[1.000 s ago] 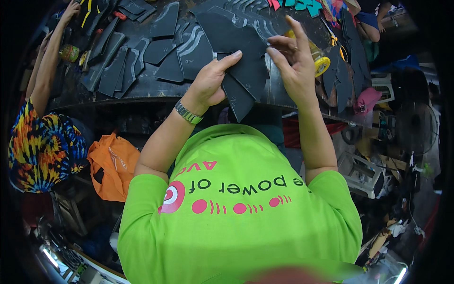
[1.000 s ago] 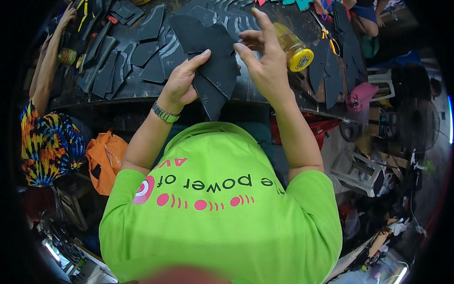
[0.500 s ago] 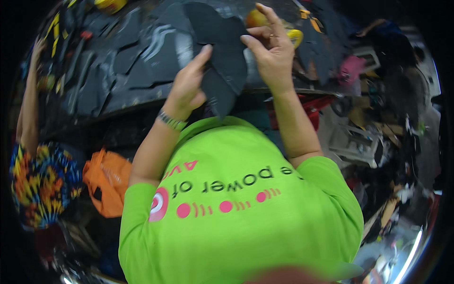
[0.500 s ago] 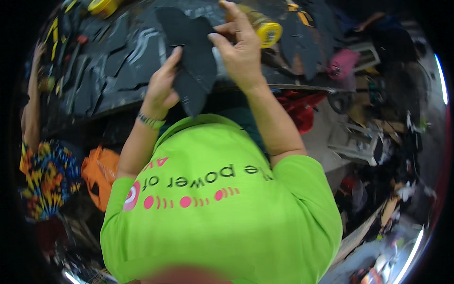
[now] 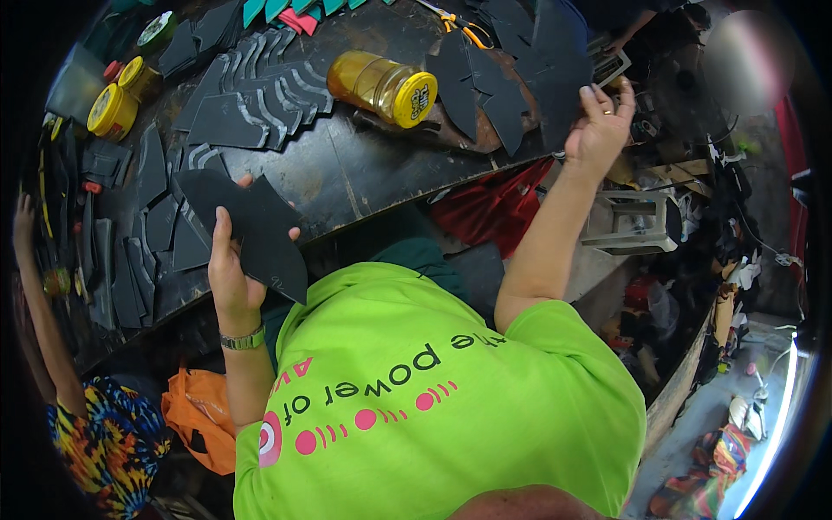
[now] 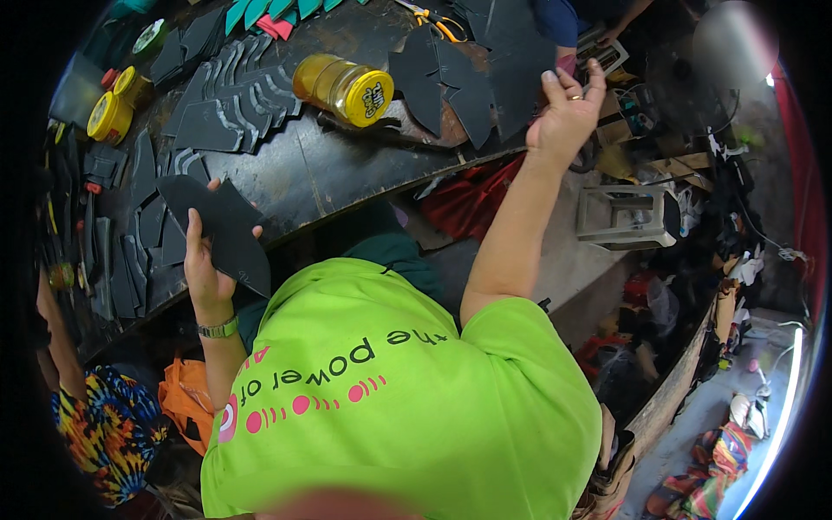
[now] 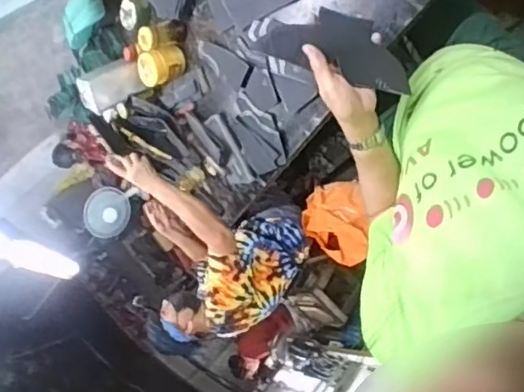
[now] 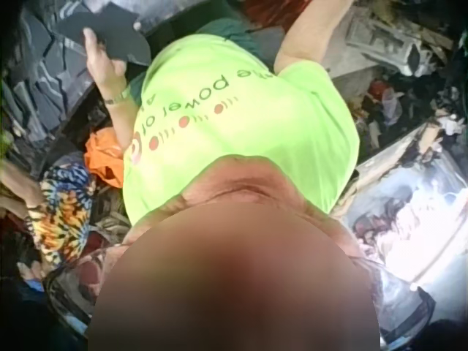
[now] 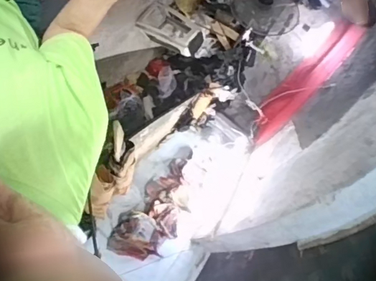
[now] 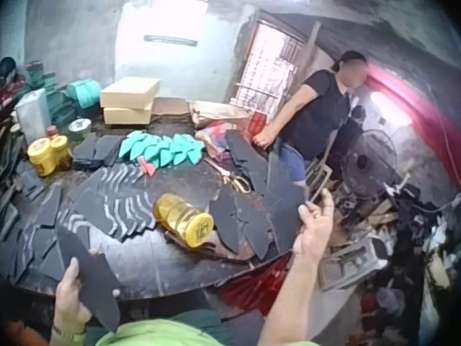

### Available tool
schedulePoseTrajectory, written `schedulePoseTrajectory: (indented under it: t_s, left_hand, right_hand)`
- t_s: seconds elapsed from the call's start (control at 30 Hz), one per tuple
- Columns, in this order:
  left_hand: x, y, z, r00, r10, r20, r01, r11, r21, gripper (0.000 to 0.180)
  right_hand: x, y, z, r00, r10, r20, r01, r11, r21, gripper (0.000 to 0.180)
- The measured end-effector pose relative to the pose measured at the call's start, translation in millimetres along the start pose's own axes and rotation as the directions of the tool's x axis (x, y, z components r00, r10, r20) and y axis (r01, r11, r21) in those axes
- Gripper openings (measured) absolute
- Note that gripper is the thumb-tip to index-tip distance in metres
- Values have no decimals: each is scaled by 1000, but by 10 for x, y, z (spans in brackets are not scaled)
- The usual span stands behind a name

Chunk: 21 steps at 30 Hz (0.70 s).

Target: The person repeatedly picks teal and black foam cutouts from a table, applies a viscous substance from a jar to the edges, and places them back. The person also closes the jar and sorts through the foam pieces.

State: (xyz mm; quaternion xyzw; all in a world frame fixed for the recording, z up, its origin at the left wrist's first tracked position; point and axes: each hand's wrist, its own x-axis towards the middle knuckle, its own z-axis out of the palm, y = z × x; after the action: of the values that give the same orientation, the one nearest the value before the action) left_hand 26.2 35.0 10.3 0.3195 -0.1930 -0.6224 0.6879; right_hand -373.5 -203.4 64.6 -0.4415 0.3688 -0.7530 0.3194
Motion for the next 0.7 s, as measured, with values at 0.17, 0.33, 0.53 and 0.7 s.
schedulePoseTrajectory:
  t_s: [0.17,0.33,0.53,0.7]
  left_hand:
    - [54,-83,20,998,-41,-43,44,995,91,54]
    - [96,-95,26,996,-42,-73,47,996,71,54]
    - [142,-191,90,992,-89,-93,97,992,84,55]
    - [123,-193,112,993,-77,-84,89,985,147,55]
  right_hand:
    - [-67,404,-141,990,130,-51,-135,986,-95,72]
    - [-93,512,-118,978,199,-54,-203,976,-83,73]
    - [-276,635,88,941,327,84,-322,944,-71,73]
    - [-264,661,167,956,286,65,-280,956,-87,75]
